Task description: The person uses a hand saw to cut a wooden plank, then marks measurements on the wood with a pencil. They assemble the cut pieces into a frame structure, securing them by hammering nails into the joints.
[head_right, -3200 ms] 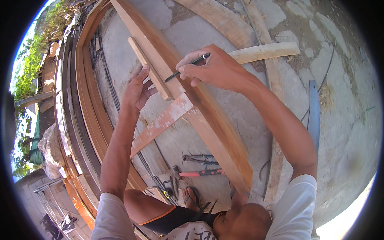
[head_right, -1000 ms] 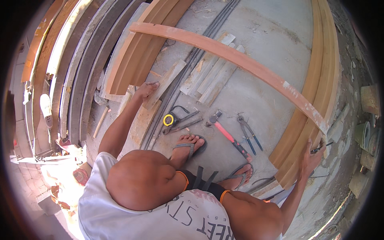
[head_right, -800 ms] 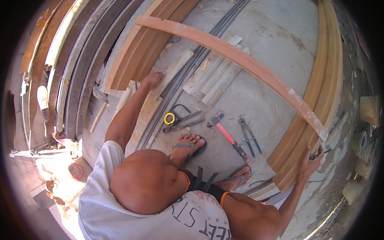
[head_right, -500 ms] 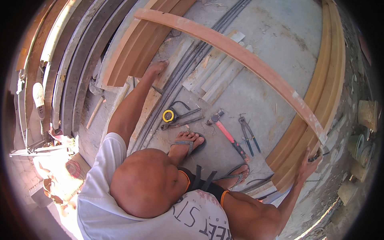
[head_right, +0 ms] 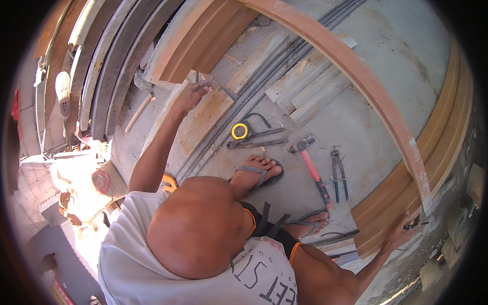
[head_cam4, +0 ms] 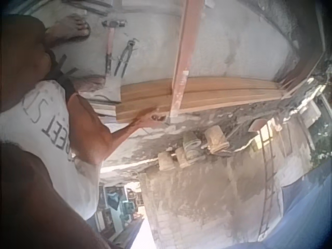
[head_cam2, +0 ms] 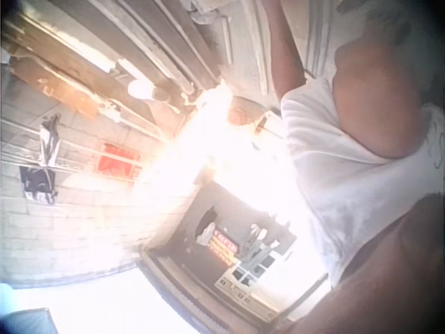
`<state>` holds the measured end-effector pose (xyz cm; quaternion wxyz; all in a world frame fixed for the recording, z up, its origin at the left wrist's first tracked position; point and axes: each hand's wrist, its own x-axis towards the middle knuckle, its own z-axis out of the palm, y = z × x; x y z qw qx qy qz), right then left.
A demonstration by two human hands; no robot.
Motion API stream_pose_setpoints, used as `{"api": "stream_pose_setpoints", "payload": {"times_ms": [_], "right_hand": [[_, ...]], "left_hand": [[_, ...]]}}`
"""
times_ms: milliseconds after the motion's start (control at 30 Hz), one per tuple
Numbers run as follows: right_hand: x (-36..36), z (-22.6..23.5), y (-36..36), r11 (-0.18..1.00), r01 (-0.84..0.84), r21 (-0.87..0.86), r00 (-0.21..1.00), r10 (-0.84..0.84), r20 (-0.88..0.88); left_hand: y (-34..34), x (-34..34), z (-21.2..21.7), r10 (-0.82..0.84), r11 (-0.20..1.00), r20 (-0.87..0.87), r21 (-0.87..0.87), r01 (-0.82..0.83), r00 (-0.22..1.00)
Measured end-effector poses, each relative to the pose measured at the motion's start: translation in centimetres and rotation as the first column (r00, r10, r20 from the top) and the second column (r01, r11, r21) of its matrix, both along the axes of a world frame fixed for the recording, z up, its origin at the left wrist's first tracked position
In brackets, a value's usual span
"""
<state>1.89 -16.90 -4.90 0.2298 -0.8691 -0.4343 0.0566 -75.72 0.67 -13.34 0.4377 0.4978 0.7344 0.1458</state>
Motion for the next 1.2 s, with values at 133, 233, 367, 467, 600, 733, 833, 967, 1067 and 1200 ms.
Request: {"api": "stream_pose_setpoints", "payload": {"times_ms": [133, 233, 367, 467, 600, 733, 833, 967, 1067, 1200], "right_hand": [[-1.2, 0.6, 0.3, 0.999, 0.048, -0.001, 0.999, -0.048, 0.006], [-0.4, 0.0, 0.2, 0.999, 0.035, 0.023, 0.999, -0.035, -0.02], [1.3, -0.4, 0.1, 0.999, -0.03, 0.015, 0.999, 0.03, 0.014], [-0.1, 0.4, 0.4, 1.0, 0.013, 0.016, 1.0, -0.012, -0.002], [-0.6, 0.6, 0.6, 0.999, 0.048, 0.016, 0.998, -0.047, -0.04], [-1.8, 1.4, 0.2, 0.996, 0.088, 0.004, 0.994, -0.087, -0.066], [-0.6, 0.3, 0.2, 0.996, 0.05, 0.073, 0.991, -0.041, -0.13], [-0.1, -0.4, 0.2, 0.998, 0.04, 0.055, 0.999, -0.038, -0.039], [0.2, 0.7, -0.8, 0.993, 0.076, 0.092, 0.997, -0.072, -0.039], [-1.4, 1.6, 1.0, 0.985, 0.103, 0.141, 0.991, -0.09, -0.101]], "left_hand": [[-8.6, -3.4, -0.8, -0.026, 0.997, -0.208, -0.071, 0.012, 0.978], [-13.6, -3.2, -2.0, -0.106, 0.993, -0.34, -0.089, 0.08, 0.935], [-15.0, -0.4, -3.3, -0.138, 0.989, -0.552, -0.034, 0.143, 0.823], [-13.2, 1.1, -2.6, -0.147, 0.988, -0.621, -0.055, 0.145, 0.77], [-12.0, 0.1, -1.5, -0.123, 0.988, -0.456, -0.142, 0.065, 0.881], [-10.2, 4.4, 3.2, -0.197, 0.969, -0.517, 0.024, 0.244, 0.833], [-9.2, 8.6, 7.6, -0.203, 0.894, -0.602, 0.207, 0.397, 0.772], [-6.3, 12.3, 10.9, -0.2, 0.88, -0.492, 0.291, 0.376, 0.847], [-2.1, 17.9, 15.1, -0.401, 0.786, -0.498, 0.244, 0.568, 0.769], [2.2, 25.9, 23.0, -0.437, 0.888, 0.238, 0.264, 0.376, 0.867]]}}
